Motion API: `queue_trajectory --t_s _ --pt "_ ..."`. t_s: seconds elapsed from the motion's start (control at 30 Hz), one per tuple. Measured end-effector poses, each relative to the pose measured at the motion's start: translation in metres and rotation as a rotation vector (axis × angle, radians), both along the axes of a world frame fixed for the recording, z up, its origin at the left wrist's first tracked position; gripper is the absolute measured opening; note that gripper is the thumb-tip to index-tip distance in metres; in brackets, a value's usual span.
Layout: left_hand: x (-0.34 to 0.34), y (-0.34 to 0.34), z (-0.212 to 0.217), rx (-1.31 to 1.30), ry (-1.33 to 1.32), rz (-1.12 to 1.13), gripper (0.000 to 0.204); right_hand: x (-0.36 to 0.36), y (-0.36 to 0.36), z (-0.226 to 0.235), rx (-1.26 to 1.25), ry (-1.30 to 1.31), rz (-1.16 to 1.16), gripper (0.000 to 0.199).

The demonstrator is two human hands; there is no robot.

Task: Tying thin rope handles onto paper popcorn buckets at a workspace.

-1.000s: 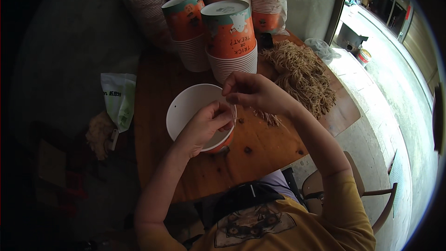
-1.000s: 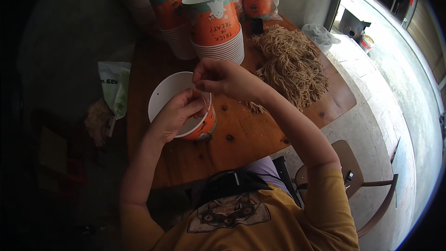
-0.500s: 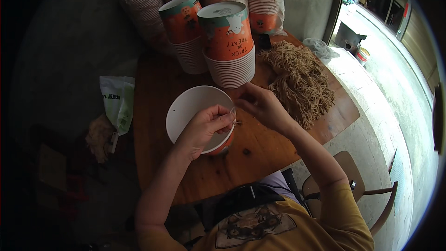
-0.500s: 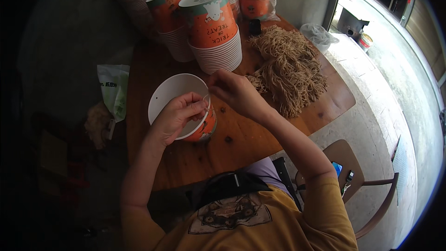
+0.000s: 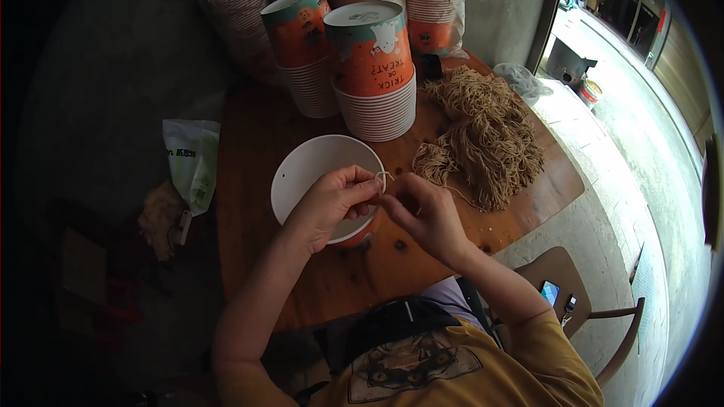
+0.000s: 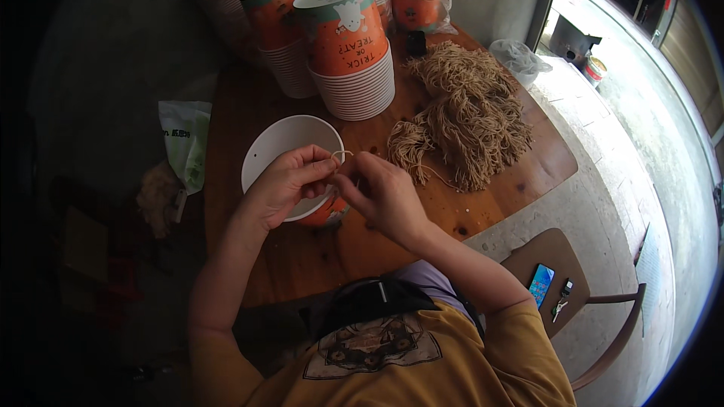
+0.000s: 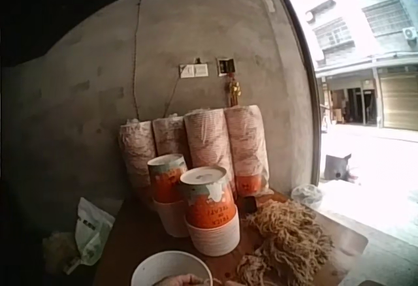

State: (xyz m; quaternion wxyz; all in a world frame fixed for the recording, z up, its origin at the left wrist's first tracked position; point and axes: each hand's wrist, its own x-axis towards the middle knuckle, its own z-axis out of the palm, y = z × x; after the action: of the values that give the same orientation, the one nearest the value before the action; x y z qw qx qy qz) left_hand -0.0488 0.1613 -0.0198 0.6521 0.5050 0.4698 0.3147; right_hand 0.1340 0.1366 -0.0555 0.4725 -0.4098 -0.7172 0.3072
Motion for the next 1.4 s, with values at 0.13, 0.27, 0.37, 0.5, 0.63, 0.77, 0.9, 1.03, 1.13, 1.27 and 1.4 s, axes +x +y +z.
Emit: queue_trajectory --t_s 0.13,0.27,0.37,0.5,0.63,0.77,0.9,1.03,1.13,1.27,1.4 --pt "0.0 0.001 0.005 -0.125 -0.04 -0.002 0.019 -0.014 -0.005 -0.002 0.174 -0.004 -0.033 0.014" --pt "-0.001 0.002 0.005 -0.159 -0.086 -0.04 0.02 -0.019 -0.005 -0.003 0.33 -0.059 -0.076 0.015" --pt "-0.004 0.003 0.004 -0.185 -0.161 -0.053 0.019 -0.016 -0.004 -0.004 0.375 -0.095 -0.041 0.012" --pt "-0.008 0.004 0.003 -0.166 -0.181 -0.073 0.018 -0.001 0.001 -0.007 0.157 0.038 0.035 0.019" --pt "-0.004 0.001 0.005 -0.116 -0.127 -0.061 0.019 0.006 0.016 -0.003 0.222 0.013 -0.051 0.018" --pt "-0.004 -0.002 0.008 -0.081 -0.103 -0.047 0.017 0.008 0.023 -0.003 0.316 -0.123 0.032 0.013" --pt "0.0 -0.006 0.014 -0.003 -0.011 -0.048 0.016 0.008 0.025 -0.006 0.395 -0.092 0.049 0.009" --pt "-0.002 -0.004 0.016 0.099 0.098 -0.149 0.016 0.006 0.018 -0.008 0.213 0.076 0.128 0.008" --pt "-0.002 -0.004 0.016 0.19 0.172 -0.188 0.018 0.008 0.016 -0.008 0.133 0.026 0.085 0.009" --pt "-0.005 -0.004 0.014 0.333 0.309 -0.217 0.019 0.009 0.011 0.0 0.024 0.009 0.123 0.009" --pt "-0.005 -0.007 0.012 0.544 0.437 -0.215 0.02 0.007 0.01 0.0 0.002 -0.052 0.115 0.015"
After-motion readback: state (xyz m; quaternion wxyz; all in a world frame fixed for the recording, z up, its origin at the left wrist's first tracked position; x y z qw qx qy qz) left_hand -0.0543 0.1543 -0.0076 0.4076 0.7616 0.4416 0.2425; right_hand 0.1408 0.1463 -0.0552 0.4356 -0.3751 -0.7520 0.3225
